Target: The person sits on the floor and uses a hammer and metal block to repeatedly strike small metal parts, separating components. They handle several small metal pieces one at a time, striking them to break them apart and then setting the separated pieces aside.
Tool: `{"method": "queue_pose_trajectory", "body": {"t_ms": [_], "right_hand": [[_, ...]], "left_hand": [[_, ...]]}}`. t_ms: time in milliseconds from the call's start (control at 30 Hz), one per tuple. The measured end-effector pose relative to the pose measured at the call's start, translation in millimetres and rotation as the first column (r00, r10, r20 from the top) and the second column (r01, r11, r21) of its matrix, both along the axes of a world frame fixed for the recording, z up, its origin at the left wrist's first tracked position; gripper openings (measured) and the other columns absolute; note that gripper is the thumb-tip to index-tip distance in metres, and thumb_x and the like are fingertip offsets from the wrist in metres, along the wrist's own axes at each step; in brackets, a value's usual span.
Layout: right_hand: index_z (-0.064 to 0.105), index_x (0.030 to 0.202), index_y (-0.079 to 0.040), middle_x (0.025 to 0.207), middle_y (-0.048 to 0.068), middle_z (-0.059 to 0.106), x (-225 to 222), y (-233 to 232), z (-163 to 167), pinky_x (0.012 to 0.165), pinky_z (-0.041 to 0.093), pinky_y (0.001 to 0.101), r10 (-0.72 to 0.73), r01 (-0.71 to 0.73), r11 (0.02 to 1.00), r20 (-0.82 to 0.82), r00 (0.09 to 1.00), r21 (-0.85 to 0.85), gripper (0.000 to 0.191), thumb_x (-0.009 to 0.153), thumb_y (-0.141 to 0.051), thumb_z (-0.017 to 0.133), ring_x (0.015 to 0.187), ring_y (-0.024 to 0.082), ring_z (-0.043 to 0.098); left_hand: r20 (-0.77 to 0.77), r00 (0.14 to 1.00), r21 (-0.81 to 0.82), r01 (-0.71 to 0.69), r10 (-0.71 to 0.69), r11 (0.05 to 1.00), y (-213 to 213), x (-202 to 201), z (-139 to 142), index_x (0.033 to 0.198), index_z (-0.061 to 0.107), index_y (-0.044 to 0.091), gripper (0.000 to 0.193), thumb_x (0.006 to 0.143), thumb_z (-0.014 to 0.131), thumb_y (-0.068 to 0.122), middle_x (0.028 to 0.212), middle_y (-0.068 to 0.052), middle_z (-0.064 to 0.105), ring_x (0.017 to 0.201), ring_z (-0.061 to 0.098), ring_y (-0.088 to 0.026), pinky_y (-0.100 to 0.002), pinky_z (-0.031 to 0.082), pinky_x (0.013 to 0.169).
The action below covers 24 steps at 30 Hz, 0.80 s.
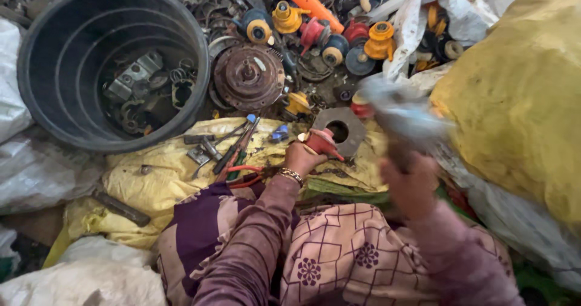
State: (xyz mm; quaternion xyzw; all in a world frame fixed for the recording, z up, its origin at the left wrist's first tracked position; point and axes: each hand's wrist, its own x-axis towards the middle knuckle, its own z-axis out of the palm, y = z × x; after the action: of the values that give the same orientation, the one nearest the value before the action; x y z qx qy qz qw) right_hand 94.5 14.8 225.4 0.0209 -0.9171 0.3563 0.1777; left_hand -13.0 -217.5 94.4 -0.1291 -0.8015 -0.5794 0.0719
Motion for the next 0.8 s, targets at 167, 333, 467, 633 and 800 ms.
{"method": "queue_pose_trajectory", "body": {"t_ms": [167, 333, 467, 633, 800], "right_hand": [[0.075, 0.102, -0.005, 0.078, 0.015, 0.071, -14.0, -0.2, -18.1, 0.06, 0.053, 0.039, 0.092, -0.065, 0.983, -0.153, 0.984, 0.172, 0.023, 0.092, -0.025, 0.076, 0.064, 0.025, 0.068], [0.071, 0.09, -0.003, 0.073, 0.017, 0.07, -26.9, -27.2, -55.2, 0.061, 0.054, 0.0421, 0.057, -0.209, 0.946, 0.51, 0.858, 0.246, 0.046, 0.089, -0.048, 0.078, 0.062, 0.029, 0.068], [0.071, 0.099, -0.003, 0.069, 0.012, 0.069, -2.6, -25.4, -22.7, 0.057, 0.053, 0.0377, 0.104, -0.116, 0.993, 0.247, 0.963, 0.034, 0.035, 0.089, -0.037, 0.074, 0.059, 0.02, 0.066], [0.066, 0.091, -0.006, 0.066, 0.008, 0.065, 6.3, 4.9, 11.1, 0.052, 0.048, 0.0339, 0.123, -0.176, 0.872, -0.145, 0.982, -0.457, 0.018, 0.098, -0.023, 0.065, 0.055, 0.014, 0.061], [0.071, 0.087, -0.004, 0.07, 0.016, 0.068, -36.5, -7.0, -51.9, 0.052, 0.05, 0.0462, -0.01, -0.131, 0.918, 0.354, 0.935, 0.373, 0.032, 0.087, -0.036, 0.074, 0.059, 0.032, 0.066]], "left_hand": [[0.412, 0.908, -0.108, -0.035, 0.077, 0.994, 7.2, -2.2, 7.6, 0.093, 0.076, 0.005, 0.038, 0.066, 0.092, 0.025, 0.081, -0.01, 0.078, 0.066, 0.076, -0.018, -0.035, 0.063, 0.061], [0.5, 0.866, 0.087, -0.027, -0.02, 0.996, 8.5, 7.5, 15.3, 0.098, 0.073, 0.007, 0.04, 0.066, 0.09, 0.026, 0.078, -0.011, 0.076, 0.058, 0.072, -0.021, -0.038, 0.06, 0.053], [0.3, 0.954, 0.097, -0.038, 0.007, 0.995, 2.9, 10.1, 4.9, 0.092, 0.075, 0.005, 0.034, 0.064, 0.087, 0.018, 0.081, -0.008, 0.078, 0.063, 0.074, -0.015, -0.033, 0.062, 0.055], [0.456, 0.886, 0.009, -0.103, 0.087, 0.995, 5.5, 2.2, -0.1, 0.095, 0.072, 0.005, 0.044, 0.059, 0.09, 0.023, 0.081, -0.011, 0.076, 0.063, 0.074, -0.021, -0.039, 0.061, 0.056], [0.354, 0.927, -0.034, -0.12, 0.124, 0.992, 7.9, 1.1, 7.9, 0.094, 0.073, 0.003, 0.048, 0.057, 0.094, 0.025, 0.079, -0.013, 0.076, 0.062, 0.074, -0.02, -0.039, 0.062, 0.058]]}}
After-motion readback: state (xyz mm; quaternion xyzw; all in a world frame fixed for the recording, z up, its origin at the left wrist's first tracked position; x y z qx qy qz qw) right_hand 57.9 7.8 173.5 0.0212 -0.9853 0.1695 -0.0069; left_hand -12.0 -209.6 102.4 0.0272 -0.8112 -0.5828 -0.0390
